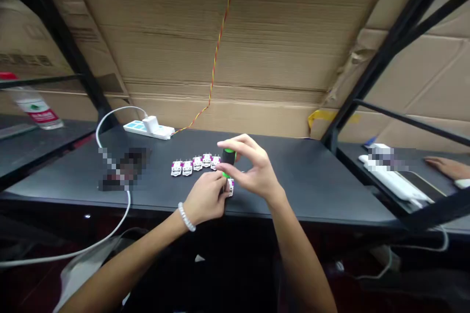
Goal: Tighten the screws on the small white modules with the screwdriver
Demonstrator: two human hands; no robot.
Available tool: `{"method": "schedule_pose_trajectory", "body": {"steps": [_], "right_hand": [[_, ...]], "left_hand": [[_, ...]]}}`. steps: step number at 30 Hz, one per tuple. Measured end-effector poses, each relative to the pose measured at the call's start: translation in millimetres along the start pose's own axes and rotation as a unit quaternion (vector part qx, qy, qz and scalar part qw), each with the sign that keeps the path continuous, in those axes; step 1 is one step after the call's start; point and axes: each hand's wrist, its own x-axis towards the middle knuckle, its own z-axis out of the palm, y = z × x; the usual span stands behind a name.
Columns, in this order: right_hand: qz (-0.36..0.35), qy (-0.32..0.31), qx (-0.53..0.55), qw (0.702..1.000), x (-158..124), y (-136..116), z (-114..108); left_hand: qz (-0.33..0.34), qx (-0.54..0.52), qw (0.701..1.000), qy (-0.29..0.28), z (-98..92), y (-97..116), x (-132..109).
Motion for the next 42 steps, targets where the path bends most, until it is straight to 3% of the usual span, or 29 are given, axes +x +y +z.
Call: {"method": "schedule_pose_trajectory", "body": {"steps": [4, 11, 21, 26, 28, 35, 42], "right_hand": [[-0.020, 0.007, -0.029, 0.999, 0.2, -1.0, -2.1], [0.023, -0.040, 0.096, 0.994, -6.1, -1.6, -1.3], [-0.006, 0.026, -0.017, 0.999, -2.6, 3.4, 2.0], [0.032, -0.033, 0.100, 0.994, -6.8, -0.3, -1.7], [0.050, -0.034, 0.099, 0.993, -6.0, -1.7, -3.7], [0.025, 0.044, -0.025, 0.998, 4.3, -1.7, -2.5], [-0.027, 0.139, -0.140, 0.980, 4.0, -1.7, 15.1]], "left_hand": [[0.000, -0.005, 1.000, -0.001, -0.4, 1.6, -0.3], [-0.002, 0.008, 1.000, -0.006, -1.8, 4.2, -0.9], [-0.003, 0.005, 1.000, -0.005, -1.3, 4.1, -0.5], [0.001, 0.000, 1.000, -0.001, 0.0, 3.2, -0.6], [0.000, -0.001, 1.000, 0.000, 0.3, 3.0, -0.7], [-0.003, 0.005, 1.000, -0.005, -0.1, 3.7, -1.2], [-0.007, 0.009, 1.000, 0.001, 0.0, 5.1, -0.7]]}}
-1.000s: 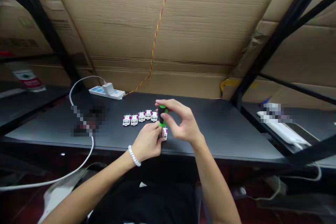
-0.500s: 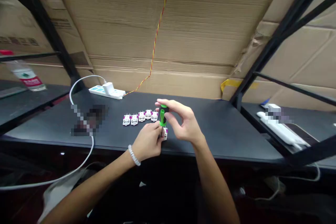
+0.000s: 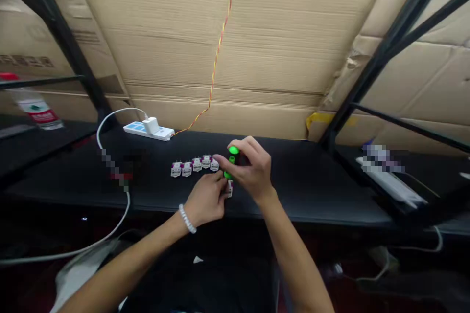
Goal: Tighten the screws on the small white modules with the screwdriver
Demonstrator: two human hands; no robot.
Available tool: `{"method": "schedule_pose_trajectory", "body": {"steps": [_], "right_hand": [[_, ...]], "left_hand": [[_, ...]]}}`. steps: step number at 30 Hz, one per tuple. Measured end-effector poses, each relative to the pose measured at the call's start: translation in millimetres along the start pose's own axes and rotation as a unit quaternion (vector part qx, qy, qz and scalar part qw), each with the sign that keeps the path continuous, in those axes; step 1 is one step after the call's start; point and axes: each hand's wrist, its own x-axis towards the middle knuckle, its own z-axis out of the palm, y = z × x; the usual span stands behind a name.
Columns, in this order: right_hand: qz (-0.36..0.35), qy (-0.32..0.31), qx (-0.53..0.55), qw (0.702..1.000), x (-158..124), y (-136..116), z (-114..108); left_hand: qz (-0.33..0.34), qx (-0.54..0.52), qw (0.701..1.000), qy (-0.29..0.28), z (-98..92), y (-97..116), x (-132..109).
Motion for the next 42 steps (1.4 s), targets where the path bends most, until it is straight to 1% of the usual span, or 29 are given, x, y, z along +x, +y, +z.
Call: {"method": "schedule_pose_trajectory", "body": {"steps": [2, 3, 4, 5, 7, 8, 10, 13, 16, 19, 23, 25, 27, 29, 31, 32, 35, 37, 40, 42], "right_hand": [[0.018, -0.016, 0.037, 0.999, -4.5, 1.7, 5.2], [0.040, -0.040, 0.078, 0.995, -7.1, 3.1, 6.8], [0.070, -0.071, 0.132, 0.986, -9.9, 4.6, 7.6], [0.102, -0.105, 0.188, 0.971, -12.5, 6.3, 7.3], [0.138, -0.166, 0.268, 0.939, -16.9, 9.3, 4.4], [0.144, -0.180, 0.293, 0.928, -18.3, 10.5, 2.2], [0.146, -0.180, 0.327, 0.916, -19.4, 12.1, -1.9], [0.156, -0.155, 0.336, 0.916, -17.3, 12.7, -4.5], [0.164, -0.138, 0.300, 0.929, -14.2, 12.6, -2.7], [0.157, -0.126, 0.272, 0.941, -13.0, 13.0, 0.6], [0.151, -0.117, 0.263, 0.946, -14.9, 12.3, 2.3], [0.152, -0.099, 0.259, 0.949, -16.3, 11.3, -0.7], [0.148, -0.059, 0.262, 0.952, -17.4, 11.4, -8.3], [0.136, 0.004, 0.265, 0.955, -17.8, 13.9, -20.6], [0.129, 0.073, 0.246, 0.958, -17.6, 19.3, -35.8], [0.126, 0.095, 0.239, 0.958, -17.2, 22.7, -43.7], [0.124, 0.125, 0.213, 0.961, -15.4, 33.2, -64.7], [0.120, 0.145, 0.204, 0.961, -13.9, 38.6, -75.5], [0.109, 0.169, 0.196, 0.960, -11.8, 42.9, -87.5], [0.102, 0.181, 0.195, 0.959, -10.8, 43.9, -93.1]], "left_hand": [[0.000, -0.001, 1.000, -0.003, -0.4, 0.3, 0.5], [0.001, -0.003, 1.000, -0.002, -0.5, 0.4, 0.6], [0.003, -0.007, 1.000, -0.001, -0.6, 0.5, 0.8], [0.004, -0.010, 1.000, -0.001, -0.5, 0.5, 0.9], [0.004, -0.015, 1.000, 0.003, -0.3, 0.5, 0.9], [0.005, -0.017, 1.000, 0.002, -0.2, 0.4, 0.8], [0.006, -0.018, 1.000, -0.001, -0.4, 0.2, 0.7], [0.009, -0.015, 1.000, -0.004, -1.2, -0.1, 0.8], [0.004, -0.011, 1.000, -0.005, -1.7, 0.0, 1.0], [0.002, -0.012, 1.000, -0.007, -1.3, 0.3, 0.8], [0.001, -0.012, 1.000, -0.010, -1.5, 0.7, 0.4], [0.001, -0.008, 1.000, -0.013, -2.7, 0.4, 0.3], [0.000, -0.012, 1.000, -0.014, -5.0, -0.8, 0.0], [0.003, -0.022, 1.000, -0.014, -7.5, -3.1, -0.2], [0.015, -0.032, 0.999, -0.019, -9.4, -6.3, -0.1], [0.024, -0.037, 0.999, -0.023, -9.9, -8.2, 0.1], [0.044, -0.056, 0.997, -0.026, -10.3, -14.2, 0.9], [0.052, -0.083, 0.995, -0.013, -12.3, -18.7, 1.6], [0.048, -0.124, 0.990, 0.037, -22.5, -25.3, 7.3], [0.042, -0.127, 0.989, 0.068, -31.9, -27.8, 18.1]]}}
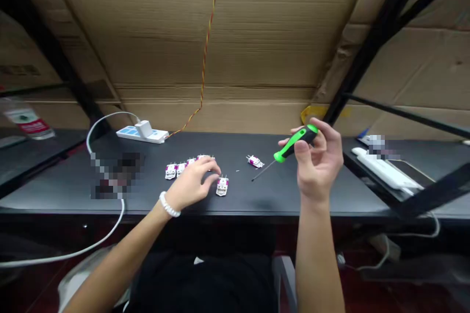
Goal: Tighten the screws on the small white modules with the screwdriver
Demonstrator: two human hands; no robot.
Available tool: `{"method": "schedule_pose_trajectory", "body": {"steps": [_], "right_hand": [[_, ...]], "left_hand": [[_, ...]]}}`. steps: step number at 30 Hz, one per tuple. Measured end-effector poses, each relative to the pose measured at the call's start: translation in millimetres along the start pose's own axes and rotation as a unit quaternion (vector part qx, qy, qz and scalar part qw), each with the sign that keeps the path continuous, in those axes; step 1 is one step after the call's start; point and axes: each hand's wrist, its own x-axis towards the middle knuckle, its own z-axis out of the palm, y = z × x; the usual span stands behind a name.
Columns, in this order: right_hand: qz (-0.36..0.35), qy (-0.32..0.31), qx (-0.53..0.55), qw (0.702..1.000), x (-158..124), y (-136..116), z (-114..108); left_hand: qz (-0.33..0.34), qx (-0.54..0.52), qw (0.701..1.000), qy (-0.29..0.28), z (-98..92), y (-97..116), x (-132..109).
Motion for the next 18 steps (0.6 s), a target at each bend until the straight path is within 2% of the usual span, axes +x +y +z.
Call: {"method": "schedule_pose_trajectory", "body": {"steps": [1, 3, 7, 11, 18], "right_hand": [[-0.005, 0.005, 0.003, 1.000, 1.1, -0.7, -1.8], [-0.016, 0.011, 0.006, 1.000, 2.5, -1.4, -4.7], [-0.020, 0.006, 0.003, 1.000, 2.9, -0.9, -8.4], [-0.012, 0.001, 0.003, 1.000, 2.3, -1.3, -9.6], [-0.008, -0.002, 0.008, 1.000, 1.8, -1.7, -7.5]], "left_hand": [[0.003, 0.001, 1.000, -0.004, -2.8, 0.0, 8.6], [0.007, 0.016, 0.998, -0.056, -3.2, 1.0, 29.9], [-0.048, 0.117, 0.976, -0.178, 15.8, 3.3, 72.8], [-0.085, 0.149, 0.964, -0.202, 39.0, 1.7, 92.9], [-0.103, 0.180, 0.956, -0.207, 52.6, 0.8, 91.4]]}}
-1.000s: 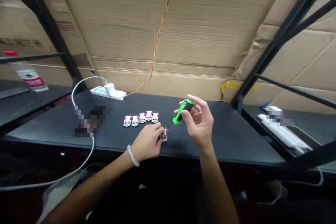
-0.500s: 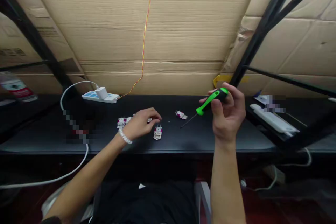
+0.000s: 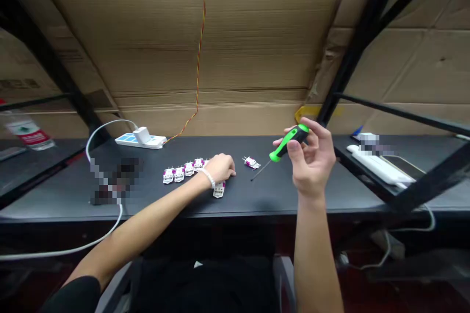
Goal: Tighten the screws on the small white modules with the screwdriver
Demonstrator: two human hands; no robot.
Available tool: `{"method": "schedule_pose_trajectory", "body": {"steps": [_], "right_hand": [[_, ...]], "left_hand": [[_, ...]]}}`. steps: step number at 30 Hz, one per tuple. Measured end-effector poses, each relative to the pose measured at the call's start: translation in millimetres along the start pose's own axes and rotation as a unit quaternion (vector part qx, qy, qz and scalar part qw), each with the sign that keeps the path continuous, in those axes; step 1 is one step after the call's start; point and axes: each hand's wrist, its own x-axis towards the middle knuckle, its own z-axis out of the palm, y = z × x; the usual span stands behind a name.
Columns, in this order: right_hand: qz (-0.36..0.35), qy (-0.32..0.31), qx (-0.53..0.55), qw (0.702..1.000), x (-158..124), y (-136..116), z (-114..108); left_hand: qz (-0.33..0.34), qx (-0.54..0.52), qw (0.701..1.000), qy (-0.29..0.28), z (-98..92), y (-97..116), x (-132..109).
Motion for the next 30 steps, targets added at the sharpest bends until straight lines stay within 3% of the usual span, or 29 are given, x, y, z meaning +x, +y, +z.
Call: {"method": "schedule_pose_trajectory", "body": {"steps": [14, 18, 24, 30], "right_hand": [[0.006, -0.036, -0.003, 0.999, -1.7, 1.1, 0.7], [0.006, -0.033, -0.008, 0.999, -1.2, -0.4, -0.2], [0.012, -0.031, -0.017, 0.999, -0.9, -1.8, -0.5], [0.015, -0.040, -0.013, 0.999, -1.8, -0.5, 2.0]], "left_hand": [[0.064, 0.020, 0.998, -0.002, 7.9, -1.8, 4.1], [0.058, 0.003, 0.998, 0.018, 0.3, -8.8, 2.5], [0.028, -0.022, 0.997, 0.067, -16.0, -24.3, -29.2], [0.010, -0.041, 0.995, 0.089, -9.4, -35.2, -67.8]]}}
